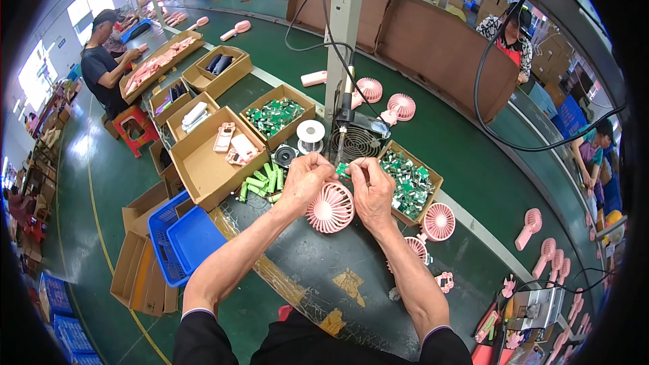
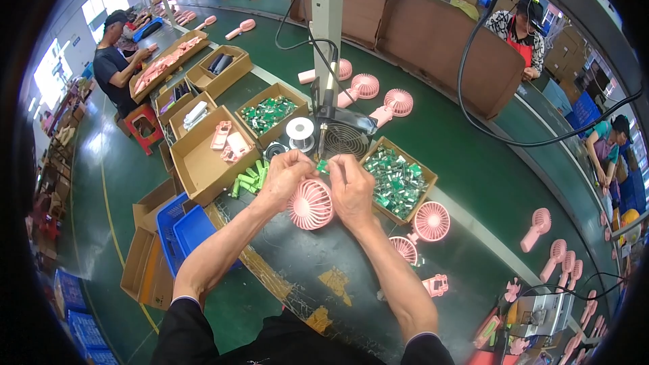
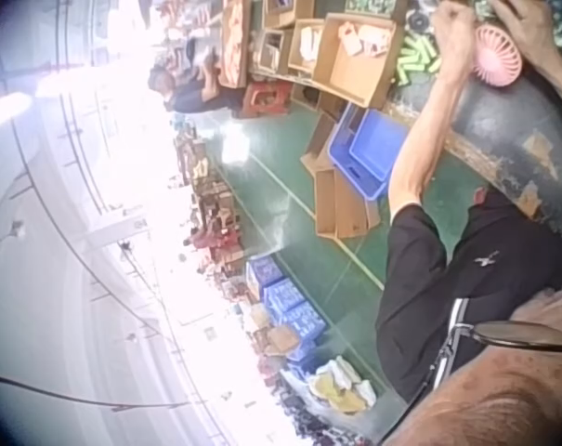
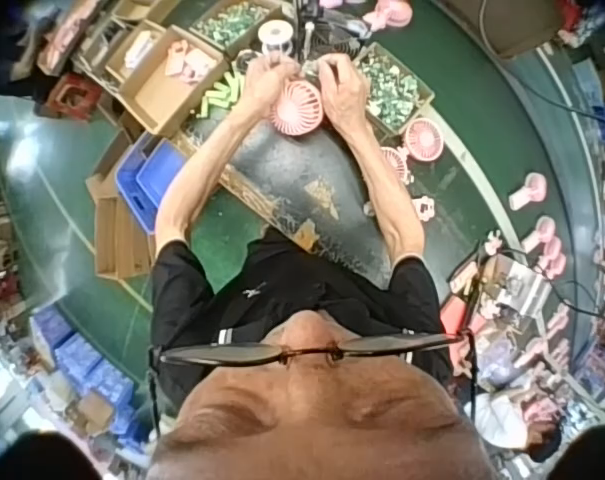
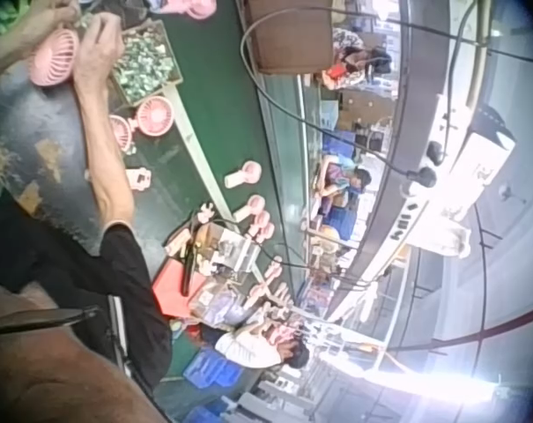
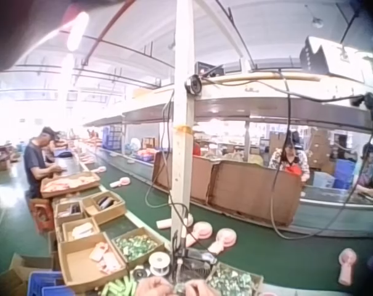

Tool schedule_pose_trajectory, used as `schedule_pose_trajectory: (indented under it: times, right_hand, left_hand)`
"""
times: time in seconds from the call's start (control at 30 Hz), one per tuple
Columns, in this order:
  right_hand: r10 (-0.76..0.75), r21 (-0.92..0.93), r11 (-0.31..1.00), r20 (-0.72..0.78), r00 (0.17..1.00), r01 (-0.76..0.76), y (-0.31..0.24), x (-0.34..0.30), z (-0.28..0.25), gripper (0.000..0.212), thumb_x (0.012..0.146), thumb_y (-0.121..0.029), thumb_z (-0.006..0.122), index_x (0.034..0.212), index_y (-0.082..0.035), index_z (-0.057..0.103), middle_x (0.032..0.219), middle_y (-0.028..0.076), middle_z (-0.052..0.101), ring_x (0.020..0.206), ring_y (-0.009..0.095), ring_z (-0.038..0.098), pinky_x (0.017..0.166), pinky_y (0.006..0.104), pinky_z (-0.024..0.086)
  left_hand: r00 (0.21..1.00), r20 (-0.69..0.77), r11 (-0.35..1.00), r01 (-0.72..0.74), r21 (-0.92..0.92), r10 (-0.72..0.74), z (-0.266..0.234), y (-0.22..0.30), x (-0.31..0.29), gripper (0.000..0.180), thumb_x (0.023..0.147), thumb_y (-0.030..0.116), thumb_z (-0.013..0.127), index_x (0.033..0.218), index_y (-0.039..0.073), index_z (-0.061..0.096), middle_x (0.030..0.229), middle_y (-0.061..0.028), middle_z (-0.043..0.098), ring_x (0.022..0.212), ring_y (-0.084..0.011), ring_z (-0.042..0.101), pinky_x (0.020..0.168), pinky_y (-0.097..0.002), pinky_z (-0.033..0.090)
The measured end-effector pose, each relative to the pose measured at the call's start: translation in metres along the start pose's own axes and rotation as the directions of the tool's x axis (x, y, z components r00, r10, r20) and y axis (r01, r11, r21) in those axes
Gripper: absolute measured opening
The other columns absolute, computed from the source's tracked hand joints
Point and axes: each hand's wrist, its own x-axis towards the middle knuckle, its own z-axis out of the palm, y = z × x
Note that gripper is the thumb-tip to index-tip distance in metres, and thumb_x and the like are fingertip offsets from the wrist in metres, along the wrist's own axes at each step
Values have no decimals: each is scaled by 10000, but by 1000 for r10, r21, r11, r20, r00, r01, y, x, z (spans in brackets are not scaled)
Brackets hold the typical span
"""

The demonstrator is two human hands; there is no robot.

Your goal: The person assembles handheld fans by connecting circuit boards to fan heads by hand, fitting the components and batteries into handle casings, closing the casings, and placing completed fans onto the conveyor belt.

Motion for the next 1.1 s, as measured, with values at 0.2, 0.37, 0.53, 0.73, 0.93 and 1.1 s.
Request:
schedule_pose_trajectory:
  times: [0.2,0.37,0.53,0.73,0.93,1.1]
  right_hand:
    - [14,11,1000,9,1000,-14,2,-3,-2,48,918,-10,612,907,28,586,771,101,669,696,164,673,620,277,530]
    - [15,5,1000,13,1000,-15,1,-5,-2,46,916,-11,610,903,28,591,762,100,674,688,158,670,617,277,525]
    - [51,12,999,37,998,-52,-15,-10,-3,13,897,-25,595,887,-19,602,765,125,663,650,255,656,604,363,496]
    - [114,5,993,63,991,-115,-22,-21,-11,42,911,-10,571,891,5,606,779,107,661,694,211,637,654,333,488]
    - [135,-5,991,114,984,-135,-27,-41,-15,49,918,-10,566,884,9,596,812,109,655,720,214,630,676,333,480]
    - [173,16,984,112,979,-176,-31,-60,-24,58,923,-14,567,880,20,585,821,100,659,732,190,633,675,315,488]
  left_hand:
    - [1000,-6,1000,9,29,-9,2,-3,0,29,809,-8,579,825,-27,593,767,-128,670,661,-135,623,613,-243,519]
    - [1000,-6,1000,27,-6,-27,1,-4,-4,23,801,-14,580,791,-20,601,767,-122,672,668,-138,626,625,-250,521]
    - [995,-61,991,-78,109,85,-4,-14,-16,82,793,61,611,770,-10,645,734,-94,684,684,-148,636,641,-292,515]
    - [999,10,997,-42,62,41,2,-12,-30,91,833,56,608,835,-35,620,776,-106,680,734,-132,641,667,-259,516]
    - [999,-4,999,-35,42,35,-2,-19,-55,84,823,48,606,823,-36,601,776,-97,675,726,-134,640,666,-257,516]
    - [999,11,1000,-31,0,31,5,-29,-73,78,828,47,606,825,-31,602,777,-109,680,704,-130,641,639,-254,515]
